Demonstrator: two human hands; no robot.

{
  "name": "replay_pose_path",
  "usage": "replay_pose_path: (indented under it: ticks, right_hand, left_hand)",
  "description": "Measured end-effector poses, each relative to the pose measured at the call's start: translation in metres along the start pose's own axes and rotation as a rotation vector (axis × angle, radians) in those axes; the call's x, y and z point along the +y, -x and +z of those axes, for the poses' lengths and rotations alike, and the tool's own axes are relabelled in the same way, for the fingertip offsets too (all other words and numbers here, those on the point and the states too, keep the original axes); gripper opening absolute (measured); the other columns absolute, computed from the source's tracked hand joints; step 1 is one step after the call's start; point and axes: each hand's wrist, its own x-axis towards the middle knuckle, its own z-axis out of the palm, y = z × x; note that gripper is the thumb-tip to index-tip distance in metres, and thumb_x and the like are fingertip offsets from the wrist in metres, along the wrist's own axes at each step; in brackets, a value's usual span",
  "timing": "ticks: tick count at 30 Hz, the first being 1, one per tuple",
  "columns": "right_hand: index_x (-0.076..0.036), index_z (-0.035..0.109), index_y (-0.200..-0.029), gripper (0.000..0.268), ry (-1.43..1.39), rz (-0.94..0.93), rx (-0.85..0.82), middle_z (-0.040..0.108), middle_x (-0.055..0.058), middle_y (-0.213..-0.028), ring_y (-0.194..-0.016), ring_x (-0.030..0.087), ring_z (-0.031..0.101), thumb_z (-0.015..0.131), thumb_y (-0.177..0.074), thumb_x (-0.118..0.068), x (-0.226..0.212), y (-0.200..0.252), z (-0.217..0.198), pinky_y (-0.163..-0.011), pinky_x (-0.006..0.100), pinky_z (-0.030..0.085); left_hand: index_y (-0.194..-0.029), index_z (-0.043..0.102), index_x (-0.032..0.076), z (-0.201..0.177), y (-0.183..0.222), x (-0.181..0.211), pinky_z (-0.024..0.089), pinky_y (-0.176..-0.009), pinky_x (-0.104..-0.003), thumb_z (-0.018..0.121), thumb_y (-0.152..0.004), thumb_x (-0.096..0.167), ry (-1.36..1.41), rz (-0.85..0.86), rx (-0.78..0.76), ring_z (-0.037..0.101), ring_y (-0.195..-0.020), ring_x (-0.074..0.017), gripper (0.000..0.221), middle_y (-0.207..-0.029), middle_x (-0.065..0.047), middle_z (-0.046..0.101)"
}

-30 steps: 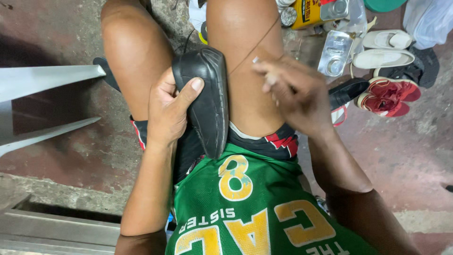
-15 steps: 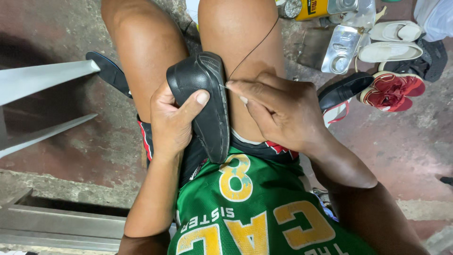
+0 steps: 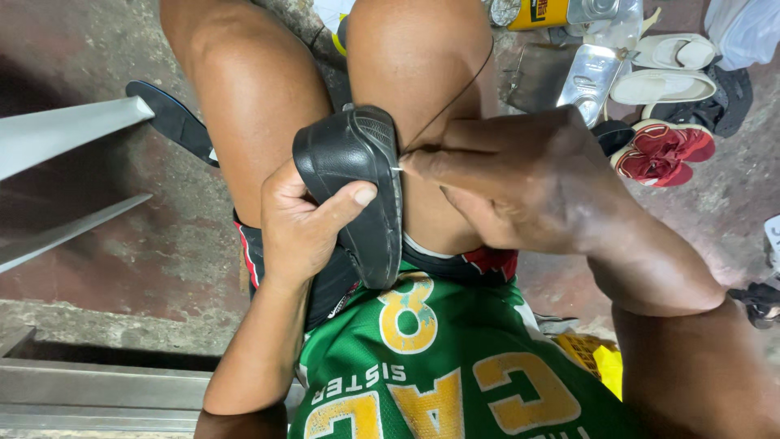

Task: The person stitches a black shoe with a needle and thread by hand, using the lap as a workspace.

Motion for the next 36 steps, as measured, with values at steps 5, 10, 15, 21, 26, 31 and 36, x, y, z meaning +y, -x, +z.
replay_pose_path:
  ticks: [5, 10, 15, 21, 26, 31, 36]
  right_hand:
    - [-0.008, 0.076, -0.1, 0.023, -0.018, -0.079, 0.009, 0.074, 0.006, -0.092, -0.071, 0.024, 0.071, 0.079, -0.078, -0.002, 0.006, -0.01, -0.002, -0.057, 0.035, 0.056]
    - [-0.006, 0.075, -0.097, 0.018, 0.066, -0.099, -0.022, 0.073, 0.006, -0.089, -0.07, 0.022, 0.071, 0.079, -0.08, -0.003, 0.0, -0.02, -0.005, -0.055, 0.034, 0.055]
    - [-0.005, 0.071, -0.092, 0.01, 0.186, -0.125, -0.07, 0.072, 0.006, -0.083, -0.071, 0.019, 0.073, 0.073, -0.082, -0.002, -0.006, -0.025, -0.01, -0.051, 0.033, 0.053]
    - [-0.004, 0.062, -0.088, 0.011, 0.151, -0.115, -0.133, 0.064, 0.007, -0.074, -0.064, 0.023, 0.068, 0.072, -0.088, -0.008, -0.003, -0.026, 0.0, -0.051, 0.038, 0.05]
    - [-0.008, 0.065, -0.099, 0.009, -0.003, -0.067, -0.151, 0.065, 0.006, -0.083, -0.071, 0.023, 0.068, 0.073, -0.094, -0.009, 0.009, -0.02, 0.003, -0.061, 0.039, 0.051]
    - [-0.006, 0.07, -0.107, 0.015, -0.254, 0.054, -0.145, 0.068, 0.005, -0.086, -0.064, 0.016, 0.064, 0.073, -0.093, -0.001, 0.026, -0.007, 0.009, -0.058, 0.032, 0.048]
    - [-0.002, 0.07, -0.104, 0.014, -0.347, 0.07, -0.081, 0.068, 0.007, -0.084, -0.062, 0.014, 0.062, 0.073, -0.093, 0.006, 0.034, 0.004, 0.016, -0.056, 0.028, 0.043]
  left_hand:
    - [-0.111, 0.074, 0.002, -0.003, -0.001, 0.003, 0.056, -0.091, -0.028, 0.082, -0.091, 0.004, -0.001, -0.022, -0.041, 0.068, -0.097, -0.0102, 0.021, -0.107, -0.003, 0.075]
    - [-0.111, 0.073, 0.002, -0.001, -0.004, 0.01, 0.056, -0.092, -0.028, 0.082, -0.093, 0.006, -0.04, 0.056, -0.085, 0.068, -0.095, -0.0104, 0.02, -0.111, -0.004, 0.072]
    - [-0.113, 0.072, 0.002, 0.0, -0.008, 0.013, 0.055, -0.09, -0.026, 0.081, -0.095, 0.008, -0.093, 0.101, -0.085, 0.068, -0.098, -0.011, 0.022, -0.111, -0.004, 0.071]
    - [-0.113, 0.072, 0.002, 0.001, -0.01, 0.012, 0.055, -0.094, -0.028, 0.081, -0.096, 0.007, -0.069, 0.102, -0.09, 0.067, -0.099, -0.0106, 0.02, -0.113, -0.004, 0.07]
    - [-0.12, 0.07, 0.003, 0.004, -0.002, 0.008, 0.055, -0.094, -0.027, 0.074, -0.101, 0.006, 0.112, 0.048, -0.064, 0.066, -0.1, -0.0095, 0.02, -0.112, -0.004, 0.069]
    - [-0.104, 0.062, 0.002, -0.022, 0.029, 0.014, 0.063, -0.073, -0.025, 0.056, -0.107, 0.014, -0.116, 0.103, 0.21, 0.069, -0.093, -0.0115, 0.014, -0.112, -0.007, 0.068]
    - [-0.111, 0.063, 0.004, -0.106, 0.054, 0.005, 0.05, -0.061, -0.022, 0.057, -0.116, 0.02, 0.009, 0.045, 0.356, 0.071, -0.082, -0.0177, 0.018, -0.11, -0.014, 0.069]
